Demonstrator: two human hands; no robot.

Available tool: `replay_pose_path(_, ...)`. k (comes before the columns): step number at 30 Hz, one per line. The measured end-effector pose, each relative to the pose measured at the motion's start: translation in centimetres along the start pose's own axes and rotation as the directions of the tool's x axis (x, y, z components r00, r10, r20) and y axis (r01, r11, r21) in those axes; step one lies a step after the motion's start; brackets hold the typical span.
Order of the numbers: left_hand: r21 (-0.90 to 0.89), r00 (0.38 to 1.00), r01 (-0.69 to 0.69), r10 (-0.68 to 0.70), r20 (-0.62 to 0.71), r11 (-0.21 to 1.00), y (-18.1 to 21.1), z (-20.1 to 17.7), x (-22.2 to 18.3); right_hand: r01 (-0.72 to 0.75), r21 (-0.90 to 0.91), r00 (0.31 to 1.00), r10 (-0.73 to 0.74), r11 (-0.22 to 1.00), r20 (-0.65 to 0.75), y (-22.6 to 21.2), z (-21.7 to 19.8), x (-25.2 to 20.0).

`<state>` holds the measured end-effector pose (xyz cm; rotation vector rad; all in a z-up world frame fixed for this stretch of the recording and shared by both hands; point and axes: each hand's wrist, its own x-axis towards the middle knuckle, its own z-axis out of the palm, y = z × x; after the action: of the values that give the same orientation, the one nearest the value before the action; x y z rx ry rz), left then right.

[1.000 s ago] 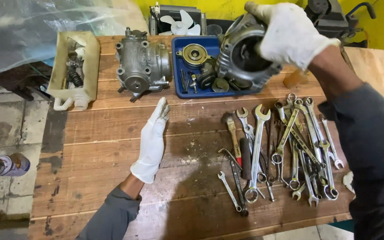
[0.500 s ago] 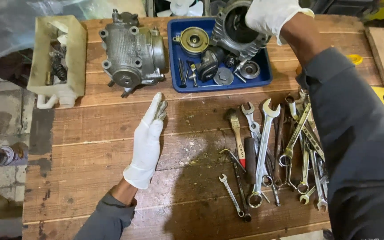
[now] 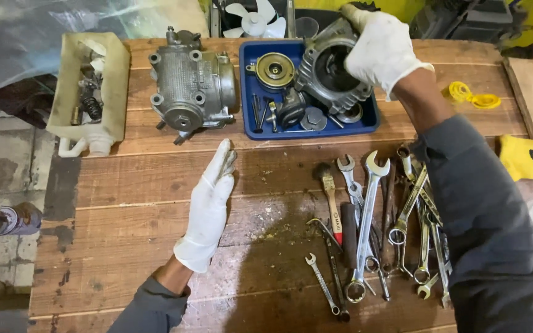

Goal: The person removes a metal engine casing from a blue tray and places it on a wooden workbench. Using a wrench, the person loosens and removes several bolts from the casing, placing them on the table. The person continues to unscrew and remove additional bolts from the engine casing.

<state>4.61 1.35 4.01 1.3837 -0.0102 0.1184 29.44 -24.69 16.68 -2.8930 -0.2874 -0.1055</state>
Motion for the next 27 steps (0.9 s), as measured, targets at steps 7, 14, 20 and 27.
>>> replay_pose_path(7,0.009,1.000,0.024,-0.024,-0.018,1.000,-0.2,0.2,0.1,-0.068,0.030,0.994,0.065,0.997,0.093,0.6,-0.1,0.7)
replay_pose_path(14,0.069,0.999,0.030,-0.029,-0.018,0.997,-0.3,0.1,0.0,-0.014,-0.006,0.987,0.015,1.000,0.162,0.8,1.7,2.8)
replay_pose_path(20,0.014,1.000,-0.008,0.008,-0.023,1.000,-2.2,-0.1,0.4,0.093,-0.046,0.988,-0.086,0.995,0.128,1.7,1.9,3.5)
replay_pose_path(27,0.128,0.999,-0.028,0.031,-0.022,0.991,-1.8,-0.2,0.2,0.081,0.036,0.983,-0.086,0.996,0.165,-0.1,0.5,1.9)
